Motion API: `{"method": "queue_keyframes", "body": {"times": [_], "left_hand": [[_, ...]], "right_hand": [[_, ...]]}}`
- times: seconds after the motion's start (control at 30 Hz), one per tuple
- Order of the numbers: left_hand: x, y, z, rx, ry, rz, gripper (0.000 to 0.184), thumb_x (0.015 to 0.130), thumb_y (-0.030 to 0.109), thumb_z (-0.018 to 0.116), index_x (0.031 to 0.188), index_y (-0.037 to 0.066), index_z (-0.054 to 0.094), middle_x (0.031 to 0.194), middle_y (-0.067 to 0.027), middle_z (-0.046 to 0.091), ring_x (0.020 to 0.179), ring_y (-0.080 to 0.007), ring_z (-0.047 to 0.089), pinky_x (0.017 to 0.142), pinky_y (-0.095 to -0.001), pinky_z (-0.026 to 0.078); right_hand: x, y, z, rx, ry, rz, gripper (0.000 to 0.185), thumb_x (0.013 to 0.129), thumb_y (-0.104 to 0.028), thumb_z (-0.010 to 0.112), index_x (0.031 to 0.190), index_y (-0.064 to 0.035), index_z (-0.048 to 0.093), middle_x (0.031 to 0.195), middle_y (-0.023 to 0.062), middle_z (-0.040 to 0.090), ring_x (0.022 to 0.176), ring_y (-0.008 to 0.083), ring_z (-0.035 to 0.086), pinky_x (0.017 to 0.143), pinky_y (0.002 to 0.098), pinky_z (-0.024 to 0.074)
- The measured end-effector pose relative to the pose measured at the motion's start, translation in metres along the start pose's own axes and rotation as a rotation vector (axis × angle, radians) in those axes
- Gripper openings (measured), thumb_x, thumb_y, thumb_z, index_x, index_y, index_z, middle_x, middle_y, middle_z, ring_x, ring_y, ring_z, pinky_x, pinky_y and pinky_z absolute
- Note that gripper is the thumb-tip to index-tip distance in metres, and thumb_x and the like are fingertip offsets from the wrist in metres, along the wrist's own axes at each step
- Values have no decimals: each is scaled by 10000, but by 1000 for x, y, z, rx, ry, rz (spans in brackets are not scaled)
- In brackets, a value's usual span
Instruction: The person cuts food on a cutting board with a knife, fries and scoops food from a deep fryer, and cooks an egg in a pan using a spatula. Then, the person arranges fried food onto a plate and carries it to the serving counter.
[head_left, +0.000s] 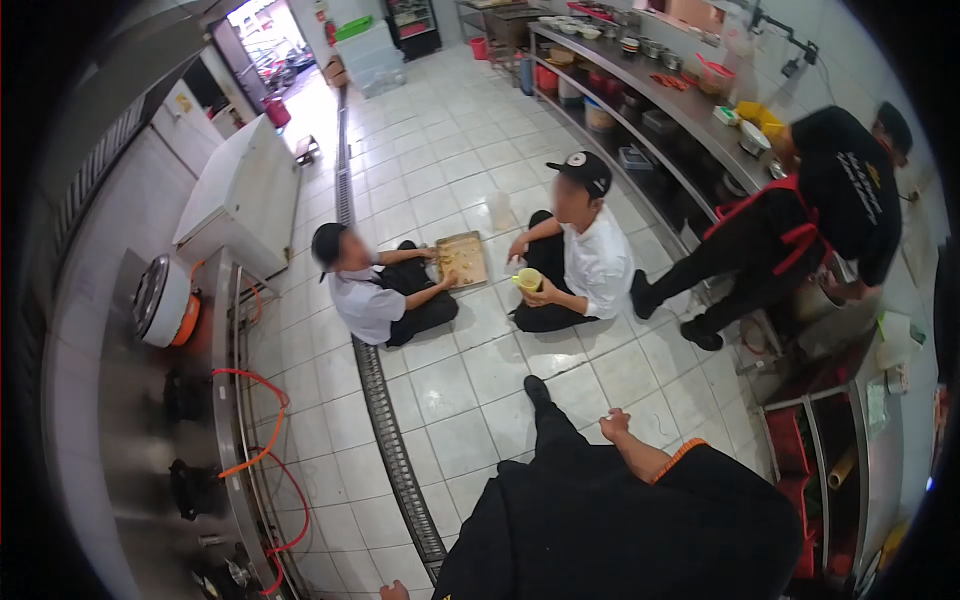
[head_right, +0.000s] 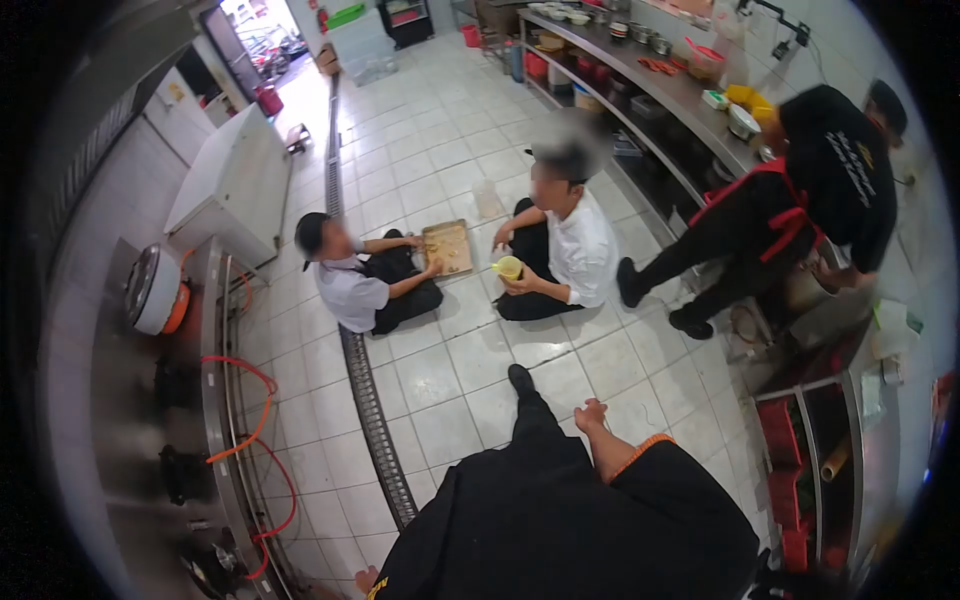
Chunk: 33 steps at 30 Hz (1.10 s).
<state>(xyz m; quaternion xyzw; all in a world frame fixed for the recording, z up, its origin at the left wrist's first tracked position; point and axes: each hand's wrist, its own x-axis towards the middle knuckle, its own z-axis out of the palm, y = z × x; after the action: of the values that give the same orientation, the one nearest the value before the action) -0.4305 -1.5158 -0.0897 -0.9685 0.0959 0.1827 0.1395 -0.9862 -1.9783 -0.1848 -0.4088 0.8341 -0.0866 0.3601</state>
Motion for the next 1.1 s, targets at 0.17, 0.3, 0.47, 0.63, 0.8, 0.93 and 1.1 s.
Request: {"method": "queue_keyframes", "body": {"times": [0.17,0.3,0.47,0.63,0.8,0.93,1.1], "left_hand": [[21,23,10,-138,-195,-214,556,837,415,616,1186,-15,559,1100,-197,628,978,-301,622,826,-453,498],[11,59,48,-345,-321,14,453,887,354,555,1208,35,551,988,-186,637,895,-288,618,772,-437,488],[-37,163,105,-753,-414,279,449,905,324,544,1262,56,501,1048,-199,612,926,-293,604,790,-431,483],[-59,265,120,-1266,-423,318,503,903,312,560,1322,61,438,1178,-221,573,1005,-306,584,836,-429,480],[-68,270,60,-1003,-191,444,530,882,290,613,1330,66,441,1248,-219,521,1070,-321,551,891,-411,468],[-46,251,46,-862,-291,306,545,856,281,646,1316,62,452,1219,-224,537,1079,-299,554,905,-386,453],[-56,246,50,-790,-325,292,535,845,287,661,1258,1,478,1063,-166,614,968,-270,586,864,-380,464]], "right_hand": [[-12,-8,-17,-65,-11,72,496,752,-300,682,1184,-113,525,1237,230,431,1112,385,515,947,422,455],[-13,-21,-16,-16,-47,1,518,765,-292,647,1211,-73,504,1277,273,396,1156,402,488,988,441,422],[-23,-32,-10,22,-29,-18,490,744,-262,667,1168,-69,517,1222,255,429,1119,380,491,979,411,423],[-28,-27,-8,16,-40,9,483,740,-258,676,1164,-85,522,1224,261,428,1113,382,497,969,417,431],[-9,-1,-3,-15,-16,-3,476,757,-288,695,1159,-91,532,1214,270,438,1108,398,491,972,421,426],[-4,5,-10,2,0,-8,479,760,-289,687,1162,-81,531,1206,270,448,1106,391,491,970,420,425],[-9,3,-10,29,-14,0,480,768,-293,663,1169,-67,525,1194,270,461,1112,389,486,973,420,418]]}}
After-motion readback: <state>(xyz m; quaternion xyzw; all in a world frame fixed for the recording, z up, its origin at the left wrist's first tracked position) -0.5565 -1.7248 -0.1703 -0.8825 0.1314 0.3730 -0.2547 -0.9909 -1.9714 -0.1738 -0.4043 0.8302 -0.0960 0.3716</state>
